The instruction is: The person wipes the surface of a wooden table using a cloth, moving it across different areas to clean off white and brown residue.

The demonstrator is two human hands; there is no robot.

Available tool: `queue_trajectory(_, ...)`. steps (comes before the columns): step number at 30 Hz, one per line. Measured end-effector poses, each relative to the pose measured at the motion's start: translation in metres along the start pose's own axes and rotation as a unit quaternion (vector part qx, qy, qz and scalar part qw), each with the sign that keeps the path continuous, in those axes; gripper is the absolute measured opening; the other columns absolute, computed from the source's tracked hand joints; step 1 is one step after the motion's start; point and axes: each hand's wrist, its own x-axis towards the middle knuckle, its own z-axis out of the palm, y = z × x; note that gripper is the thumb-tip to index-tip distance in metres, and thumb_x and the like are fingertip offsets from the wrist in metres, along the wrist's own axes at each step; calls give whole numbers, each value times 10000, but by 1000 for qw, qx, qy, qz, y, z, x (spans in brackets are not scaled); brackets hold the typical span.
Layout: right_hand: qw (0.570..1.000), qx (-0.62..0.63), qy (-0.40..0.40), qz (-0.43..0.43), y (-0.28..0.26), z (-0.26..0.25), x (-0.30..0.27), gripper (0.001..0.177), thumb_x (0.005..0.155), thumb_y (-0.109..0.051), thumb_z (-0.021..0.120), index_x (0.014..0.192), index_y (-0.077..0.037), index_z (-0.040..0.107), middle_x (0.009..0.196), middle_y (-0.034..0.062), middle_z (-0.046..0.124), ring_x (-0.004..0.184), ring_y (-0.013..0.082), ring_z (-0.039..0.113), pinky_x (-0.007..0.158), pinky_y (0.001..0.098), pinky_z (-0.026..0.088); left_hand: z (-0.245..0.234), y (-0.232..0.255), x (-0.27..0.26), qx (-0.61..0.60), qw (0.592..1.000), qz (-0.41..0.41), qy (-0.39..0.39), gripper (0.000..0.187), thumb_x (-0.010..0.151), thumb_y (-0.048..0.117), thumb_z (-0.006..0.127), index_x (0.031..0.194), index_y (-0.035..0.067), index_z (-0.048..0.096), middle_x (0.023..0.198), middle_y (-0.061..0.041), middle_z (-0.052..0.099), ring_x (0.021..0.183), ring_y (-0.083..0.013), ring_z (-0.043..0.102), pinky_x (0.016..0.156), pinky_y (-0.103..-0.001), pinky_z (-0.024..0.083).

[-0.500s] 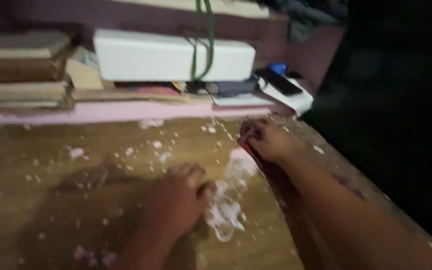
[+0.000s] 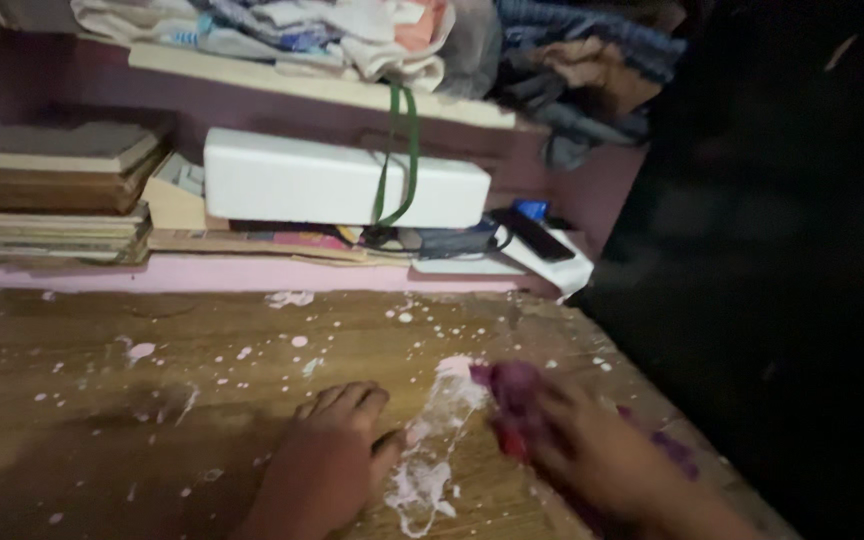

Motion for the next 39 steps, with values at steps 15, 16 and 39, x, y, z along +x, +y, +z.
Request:
queue_trajectory(15,996,47,-14,70,-42,6,-69,634,853,-394,685,1458,-247,565,1551,75,464,1313,362,549,1084,495,420,-5,9,-6,-15,997,-40,-68,576,903,413,701,1358,91,554,1479,-103,504,1378,-272,426,1164,-464,311)
queue_trajectory(16,996,56,-9,66,-48,1,-56,636,850,-383,687,1458,-245,564,1552,76,463,1313,362,547,1085,489,423,-4,7,-6,-27,998,-29,-48,528,889,402,713,1303,97,591,1437,-100,536,1358,-272,456,1148,-455,339)
queue_trajectory(39,991,86,98,-34,-39,30,115,557,858,-351,661,1379,-161,608,1547,165,468,1317,406,547,1092,456,454,-8,6,8,6,998,-34,-48,570,899,388,699,1342,56,564,1434,-154,537,1319,-314,486,1139,-468,358)
